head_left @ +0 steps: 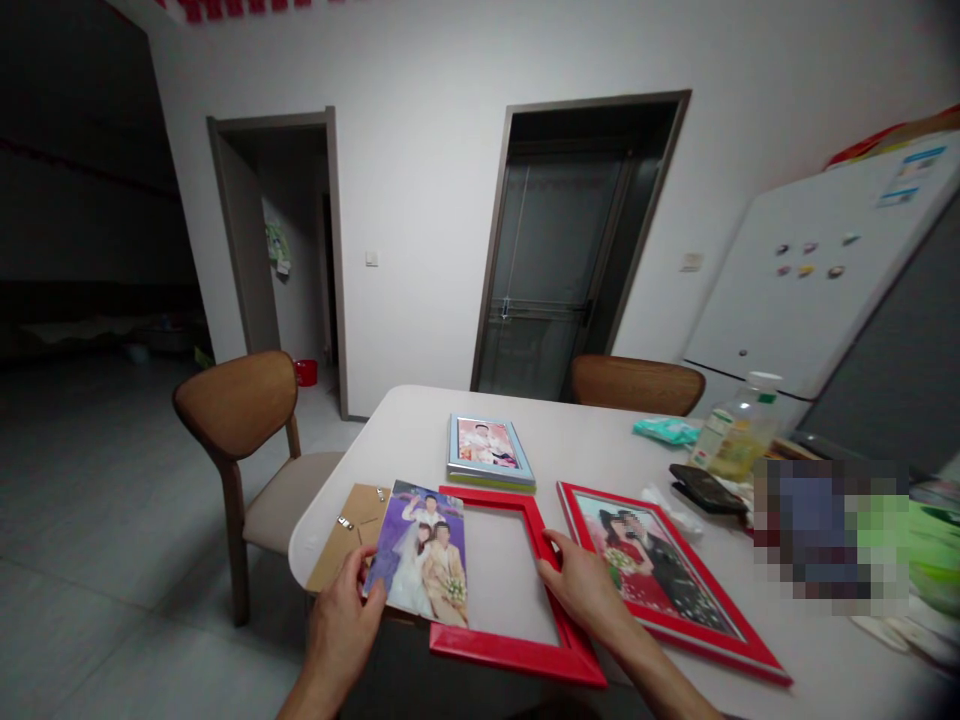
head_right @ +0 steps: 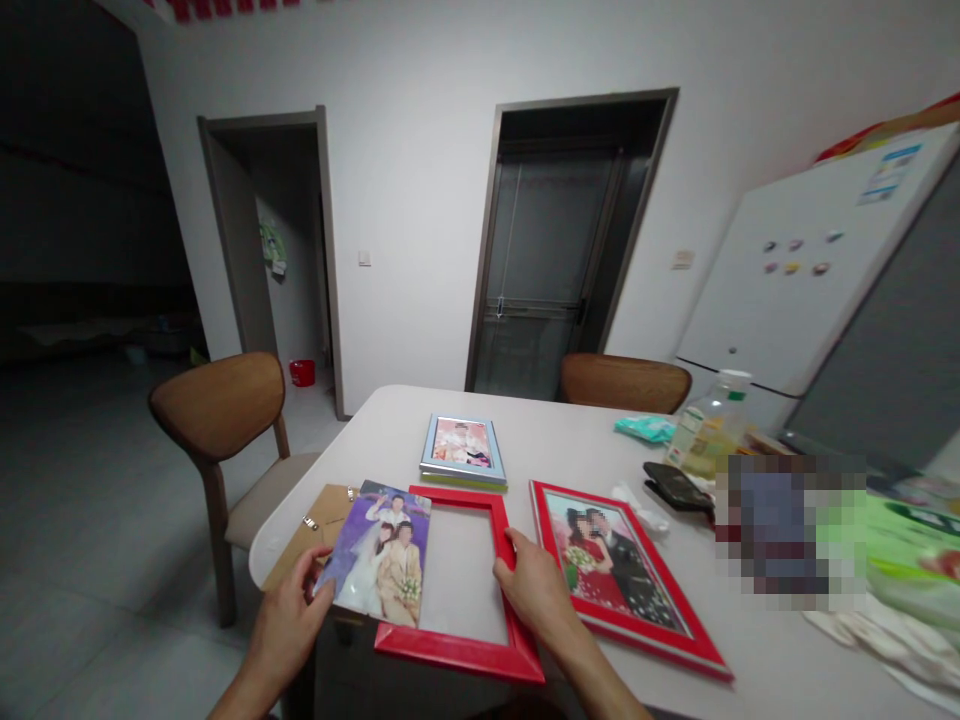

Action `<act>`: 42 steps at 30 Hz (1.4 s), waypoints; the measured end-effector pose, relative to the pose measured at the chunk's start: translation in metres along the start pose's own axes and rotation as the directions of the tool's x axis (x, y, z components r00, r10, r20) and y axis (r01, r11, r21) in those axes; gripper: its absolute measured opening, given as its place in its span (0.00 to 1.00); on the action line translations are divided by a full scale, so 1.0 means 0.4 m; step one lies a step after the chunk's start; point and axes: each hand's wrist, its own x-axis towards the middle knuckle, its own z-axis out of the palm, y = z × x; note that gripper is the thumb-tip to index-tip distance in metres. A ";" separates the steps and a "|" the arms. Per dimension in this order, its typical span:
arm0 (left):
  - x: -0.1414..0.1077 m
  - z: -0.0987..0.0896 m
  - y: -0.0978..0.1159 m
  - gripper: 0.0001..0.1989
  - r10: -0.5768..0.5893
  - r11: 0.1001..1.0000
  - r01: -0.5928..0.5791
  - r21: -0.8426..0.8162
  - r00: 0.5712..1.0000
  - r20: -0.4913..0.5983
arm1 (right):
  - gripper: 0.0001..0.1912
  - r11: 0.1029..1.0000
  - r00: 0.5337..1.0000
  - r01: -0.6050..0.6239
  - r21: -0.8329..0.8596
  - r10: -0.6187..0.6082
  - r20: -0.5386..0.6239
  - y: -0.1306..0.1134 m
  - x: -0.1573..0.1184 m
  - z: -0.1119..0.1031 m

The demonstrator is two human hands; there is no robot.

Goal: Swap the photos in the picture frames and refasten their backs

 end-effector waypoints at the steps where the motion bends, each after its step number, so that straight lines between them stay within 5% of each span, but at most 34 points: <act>1: -0.003 -0.002 -0.001 0.13 0.018 0.999 -0.019 0.050 1.000 0.018 | 0.23 1.000 1.000 0.015 -0.004 -0.015 -0.010 0.002 -0.001 0.003; 6: -0.012 -0.003 -0.010 0.11 0.107 0.971 -0.105 0.216 0.994 0.003 | 0.21 0.997 0.999 0.052 -0.056 -0.052 0.006 0.007 -0.001 0.010; 10: -0.020 0.013 0.002 0.13 0.286 0.935 -0.282 0.216 0.958 0.014 | 0.18 0.992 0.995 0.098 -0.083 -0.099 -0.009 -0.003 -0.006 -0.003; 14: -0.031 0.044 0.032 0.22 0.431 0.873 -0.458 0.164 0.885 0.177 | 0.18 0.971 0.982 0.178 0.158 -0.167 -0.085 -0.050 -0.019 0.000; 20: -0.031 0.078 0.047 0.27 0.416 0.854 -0.484 0.191 0.855 0.310 | 0.25 0.715 0.981 -0.077 0.695 -0.071 0.182 -0.181 -0.025 0.094; 25: -0.002 0.086 0.044 0.29 0.460 0.872 -0.480 0.093 0.870 0.179 | 0.31 0.434 0.992 -0.068 0.898 -0.070 0.109 -0.281 -0.028 0.092; 28: 0.015 0.075 0.068 0.25 0.422 0.897 -0.418 -0.144 0.906 -0.001 | 0.32 0.253 0.994 -0.048 0.966 -0.085 0.072 -0.313 -0.041 0.049; 31: 0.020 0.073 0.116 0.17 0.167 0.844 -0.214 -0.492 0.976 -0.138 | 0.30 0.200 0.988 -0.151 0.968 0.016 0.151 -0.309 -0.051 0.028; 34: 0.011 0.101 0.166 0.17 -0.101 0.578 0.006 -0.816 0.993 -0.064 | 0.26 0.179 0.952 -0.305 0.936 0.082 0.294 -0.272 -0.055 0.036; 37: -0.004 0.143 0.195 0.18 -0.144 0.344 0.115 -0.932 0.987 0.068 | 0.23 0.098 0.956 -0.291 0.952 0.072 0.285 -0.215 -0.050 0.044; 40: -0.015 0.174 0.198 0.21 -0.077 0.270 0.177 -0.946 0.984 0.162 | 0.21 0.138 0.969 -0.233 0.963 0.111 0.219 -0.152 -0.038 0.030; 42: -0.018 0.182 0.190 0.23 -0.063 0.326 0.197 -0.925 0.980 0.187 | 0.19 0.228 0.963 -0.259 0.939 0.131 0.234 -0.114 -0.025 0.012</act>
